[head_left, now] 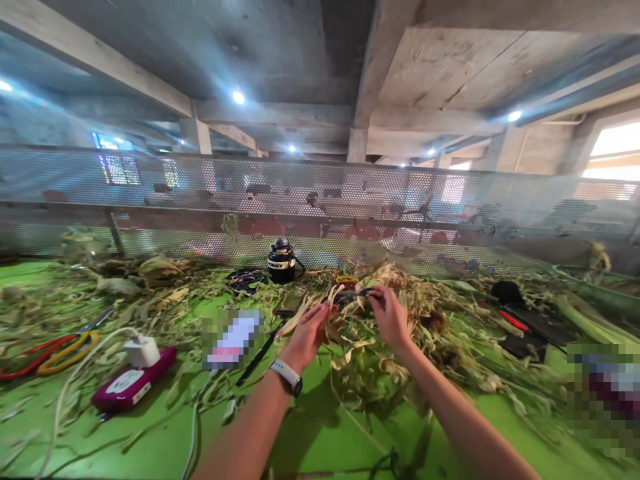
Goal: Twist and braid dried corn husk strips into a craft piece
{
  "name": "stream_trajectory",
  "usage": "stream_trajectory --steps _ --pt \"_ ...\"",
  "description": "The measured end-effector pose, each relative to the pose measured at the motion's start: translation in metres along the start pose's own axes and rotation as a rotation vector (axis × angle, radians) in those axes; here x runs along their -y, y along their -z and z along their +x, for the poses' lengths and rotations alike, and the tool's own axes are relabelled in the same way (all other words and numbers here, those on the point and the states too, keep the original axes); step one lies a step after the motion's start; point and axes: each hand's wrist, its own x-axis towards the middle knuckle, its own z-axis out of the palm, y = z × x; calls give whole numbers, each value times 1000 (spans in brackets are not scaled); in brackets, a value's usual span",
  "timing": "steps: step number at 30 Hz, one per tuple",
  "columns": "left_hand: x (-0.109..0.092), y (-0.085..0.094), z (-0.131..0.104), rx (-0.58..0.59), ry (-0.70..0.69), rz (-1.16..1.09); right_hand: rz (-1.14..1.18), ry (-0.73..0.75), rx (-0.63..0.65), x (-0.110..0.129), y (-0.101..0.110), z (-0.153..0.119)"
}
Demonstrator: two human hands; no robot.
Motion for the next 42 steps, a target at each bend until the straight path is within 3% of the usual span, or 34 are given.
stream_trajectory --steps 5,10,12,14,16,18,25,30,34,37,39,42 --pt "0 4 4 -59 -31 91 8 -1 52 5 2 -9" --pt "-1 4 4 -103 -45 155 181 -322 -78 13 23 3" --pt "-2 3 3 -74 -13 175 322 -558 44 11 31 10" --pt "-2 4 3 -37 21 194 445 -769 278 6 36 12" --pt "-2 5 4 -8 36 196 552 -877 487 3 35 11" --pt "-2 5 4 12 45 193 662 -916 579 1 31 9" --pt "-1 2 -1 25 86 306 961 -945 524 6 24 6" --pt "-2 2 -3 82 161 462 1009 -792 578 5 22 3" --pt "-1 5 -3 114 161 502 969 -789 434 -5 17 4" --pt "-2 8 0 68 142 473 802 -702 242 -18 24 13" --pt "-2 10 2 6 106 452 494 -598 134 -28 33 20" --pt "-4 10 5 -110 29 406 302 -566 114 -34 46 23"
